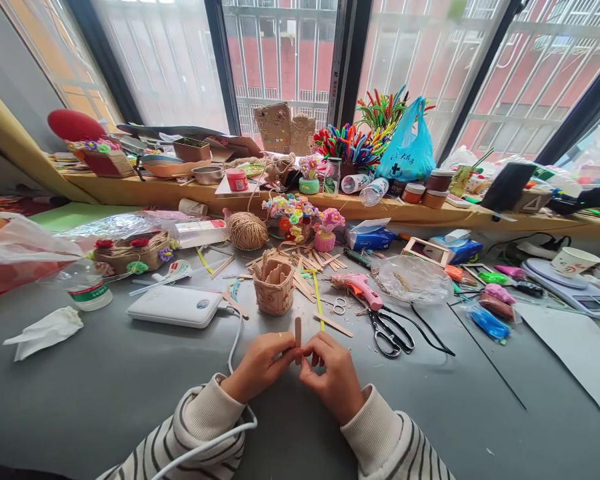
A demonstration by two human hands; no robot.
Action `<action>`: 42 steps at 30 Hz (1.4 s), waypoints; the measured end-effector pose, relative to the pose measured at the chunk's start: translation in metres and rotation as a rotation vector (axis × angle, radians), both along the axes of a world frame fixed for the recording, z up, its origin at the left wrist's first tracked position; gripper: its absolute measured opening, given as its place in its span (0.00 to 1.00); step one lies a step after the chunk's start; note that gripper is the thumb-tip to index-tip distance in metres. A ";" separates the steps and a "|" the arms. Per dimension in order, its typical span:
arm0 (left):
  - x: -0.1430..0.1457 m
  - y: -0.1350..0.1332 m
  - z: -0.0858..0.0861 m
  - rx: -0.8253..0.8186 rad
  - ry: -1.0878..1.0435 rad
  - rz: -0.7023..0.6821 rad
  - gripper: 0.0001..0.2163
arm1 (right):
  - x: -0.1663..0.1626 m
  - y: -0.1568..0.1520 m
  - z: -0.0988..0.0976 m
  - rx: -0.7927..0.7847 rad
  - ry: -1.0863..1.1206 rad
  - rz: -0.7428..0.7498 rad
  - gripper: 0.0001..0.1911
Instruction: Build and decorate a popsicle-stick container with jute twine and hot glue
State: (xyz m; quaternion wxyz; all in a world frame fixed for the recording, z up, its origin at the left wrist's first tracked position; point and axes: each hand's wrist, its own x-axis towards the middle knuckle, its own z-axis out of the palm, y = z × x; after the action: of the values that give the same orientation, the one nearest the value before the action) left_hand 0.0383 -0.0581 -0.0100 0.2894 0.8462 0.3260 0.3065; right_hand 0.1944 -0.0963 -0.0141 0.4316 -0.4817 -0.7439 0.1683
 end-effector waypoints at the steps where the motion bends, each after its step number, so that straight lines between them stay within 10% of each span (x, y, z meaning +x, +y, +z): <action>1: -0.001 0.001 0.000 -0.016 -0.008 -0.009 0.13 | 0.000 0.000 -0.001 -0.013 0.011 0.006 0.05; 34: 0.008 0.004 0.002 -0.668 -0.401 -0.130 0.20 | -0.012 -0.002 0.008 -0.204 0.377 0.137 0.14; 42: 0.012 0.002 0.005 -0.732 -0.464 -0.126 0.20 | -0.015 -0.001 0.002 -0.038 0.192 0.010 0.15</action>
State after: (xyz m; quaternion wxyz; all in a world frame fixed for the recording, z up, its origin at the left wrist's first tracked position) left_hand 0.0500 -0.0563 -0.0054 0.6538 0.6148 0.2873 0.3348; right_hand 0.1798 -0.0977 -0.0117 0.4907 -0.4679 -0.6982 0.2300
